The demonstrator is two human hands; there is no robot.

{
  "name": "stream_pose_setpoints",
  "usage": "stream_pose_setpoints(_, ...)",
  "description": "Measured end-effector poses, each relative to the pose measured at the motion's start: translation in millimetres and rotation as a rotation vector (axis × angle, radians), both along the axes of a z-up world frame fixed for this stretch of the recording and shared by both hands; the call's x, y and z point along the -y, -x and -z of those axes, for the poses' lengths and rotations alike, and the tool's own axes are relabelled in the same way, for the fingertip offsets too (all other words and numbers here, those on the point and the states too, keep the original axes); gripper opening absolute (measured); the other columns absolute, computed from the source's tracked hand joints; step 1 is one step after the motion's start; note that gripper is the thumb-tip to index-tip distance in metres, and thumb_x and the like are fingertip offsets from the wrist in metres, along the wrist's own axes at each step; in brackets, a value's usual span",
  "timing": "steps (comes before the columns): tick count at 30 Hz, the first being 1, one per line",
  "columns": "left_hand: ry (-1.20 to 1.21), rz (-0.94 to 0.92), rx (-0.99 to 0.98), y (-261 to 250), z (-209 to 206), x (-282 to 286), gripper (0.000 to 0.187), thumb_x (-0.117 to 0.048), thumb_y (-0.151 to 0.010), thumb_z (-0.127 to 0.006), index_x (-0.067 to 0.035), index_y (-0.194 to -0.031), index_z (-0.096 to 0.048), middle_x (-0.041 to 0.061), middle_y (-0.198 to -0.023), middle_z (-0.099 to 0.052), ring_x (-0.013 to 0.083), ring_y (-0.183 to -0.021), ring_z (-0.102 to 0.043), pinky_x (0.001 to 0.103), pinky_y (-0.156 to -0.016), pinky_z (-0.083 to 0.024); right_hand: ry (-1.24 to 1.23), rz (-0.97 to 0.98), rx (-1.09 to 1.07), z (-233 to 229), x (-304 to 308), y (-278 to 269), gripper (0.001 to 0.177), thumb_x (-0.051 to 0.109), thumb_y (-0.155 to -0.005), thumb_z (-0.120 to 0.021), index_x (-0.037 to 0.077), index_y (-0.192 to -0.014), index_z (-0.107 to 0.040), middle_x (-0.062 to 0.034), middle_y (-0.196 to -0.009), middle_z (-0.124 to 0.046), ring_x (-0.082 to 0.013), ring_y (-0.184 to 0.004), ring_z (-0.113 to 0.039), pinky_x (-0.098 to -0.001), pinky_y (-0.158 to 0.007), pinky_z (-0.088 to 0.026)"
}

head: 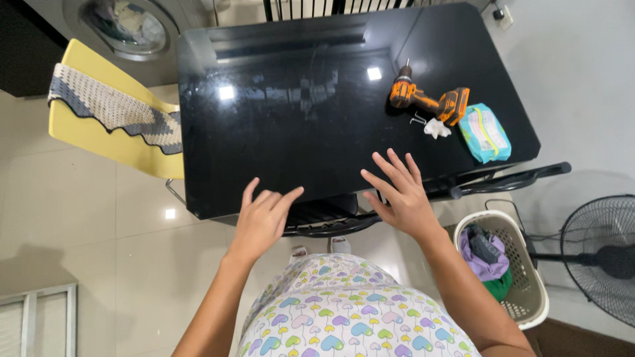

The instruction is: The person flips a black metal chair upside down on a table and uses an Allen key to loosen and remove bolts from the chair legs. The chair remains upside down on the table while the person works on the joints.

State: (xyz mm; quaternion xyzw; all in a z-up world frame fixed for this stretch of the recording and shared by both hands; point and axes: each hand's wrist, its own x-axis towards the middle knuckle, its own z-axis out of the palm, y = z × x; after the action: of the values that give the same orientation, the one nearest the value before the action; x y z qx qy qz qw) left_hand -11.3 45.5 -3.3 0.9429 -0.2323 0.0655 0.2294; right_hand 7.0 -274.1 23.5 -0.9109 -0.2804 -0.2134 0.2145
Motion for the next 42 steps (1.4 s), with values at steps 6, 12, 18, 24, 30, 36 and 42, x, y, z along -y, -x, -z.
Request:
stream_pose_setpoints(6, -0.054, -0.018, -0.099, 8, 24, -25, 0.067, -0.054, -0.089, -0.066, -0.020, -0.146, -0.053, 0.018, -0.154, -0.042, 0.0403, -0.146, -0.030, 0.066, -0.116, -0.007, 0.051, -0.042, -0.175, 25, -14, 9, 0.069, 0.038, -0.088, -0.078, 0.008, -0.146, -0.055, -0.0152, -0.158, -0.046, -0.0392, -0.150, -0.037, -0.0560, -0.123, -0.025)
stream_pose_setpoints(12, 0.046, 0.036, -0.409, 17, 71, -48, 0.104, -0.064, -0.072, -0.081, -0.017, -0.155, -0.038, 0.022, -0.160, -0.030, 0.0424, -0.148, -0.021, 0.063, -0.117, -0.005, 0.119, -0.083, -0.340, 70, -27, 19, 0.089, 0.060, -0.080, -0.076, 0.007, -0.148, -0.052, -0.0195, -0.160, -0.038, -0.0429, -0.151, -0.029, -0.0594, -0.122, -0.020)
stream_pose_setpoints(18, 0.518, -0.146, -0.733, 42, 142, -45, 0.093, -0.047, -0.074, -0.085, -0.017, -0.153, -0.045, 0.014, -0.147, -0.061, 0.0283, -0.140, -0.055, 0.041, -0.116, -0.040, 0.242, 0.081, -0.428, 102, -13, 22, 0.094, 0.071, -0.060, -0.081, 0.016, -0.134, -0.062, -0.0205, -0.154, -0.039, -0.0451, -0.146, -0.027, -0.0647, -0.117, -0.015)
stream_pose_setpoints(24, 0.901, -0.248, -0.514, 64, 218, -32, 0.075, -0.020, -0.082, -0.083, -0.007, -0.145, -0.045, 0.016, -0.141, -0.058, 0.0281, -0.132, -0.054, 0.037, -0.109, -0.041, 0.331, 0.229, -0.509, 134, 33, 27, 0.084, 0.057, -0.063, -0.086, 0.020, -0.135, -0.064, -0.0150, -0.156, -0.044, -0.0417, -0.149, -0.030, -0.0633, -0.121, -0.017)
stream_pose_setpoints(30, 0.622, -0.288, -0.487, 54, 262, -38, 0.043, -0.016, -0.084, -0.083, -0.008, -0.122, -0.065, 0.010, -0.112, -0.075, 0.0198, -0.103, -0.071, 0.033, -0.089, -0.055, -0.364, 0.377, -0.672, 167, 58, 33, 0.102, 0.015, -0.064, -0.087, 0.015, -0.154, -0.038, -0.0136, -0.142, -0.058, -0.0295, -0.121, -0.064, -0.0403, -0.104, -0.052)
stream_pose_setpoints(36, 0.516, -0.456, -0.529, 54, 265, -31, 0.034, -0.018, -0.082, -0.086, -0.008, -0.110, -0.069, 0.009, -0.093, -0.077, 0.0201, -0.084, -0.074, 0.033, -0.077, -0.056, -0.486, 0.468, -0.703, 193, 68, 41, 0.083, 0.012, -0.073, -0.089, 0.013, -0.143, -0.045, -0.0055, -0.116, -0.076, -0.0190, -0.104, -0.073, -0.0342, -0.090, -0.058)
stream_pose_setpoints(42, 0.518, -0.531, -0.449, 66, 248, -11, 0.029, -0.019, -0.084, -0.083, -0.008, -0.108, -0.071, 0.011, -0.092, -0.076, 0.0215, -0.082, -0.072, 0.033, -0.074, -0.055, -0.788, 0.350, -0.924, 228, 95, 36, 0.037, 0.003, -0.079, -0.086, 0.008, -0.112, -0.070, -0.0024, -0.110, -0.073, -0.0120, -0.097, -0.065, -0.0279, -0.086, -0.054)
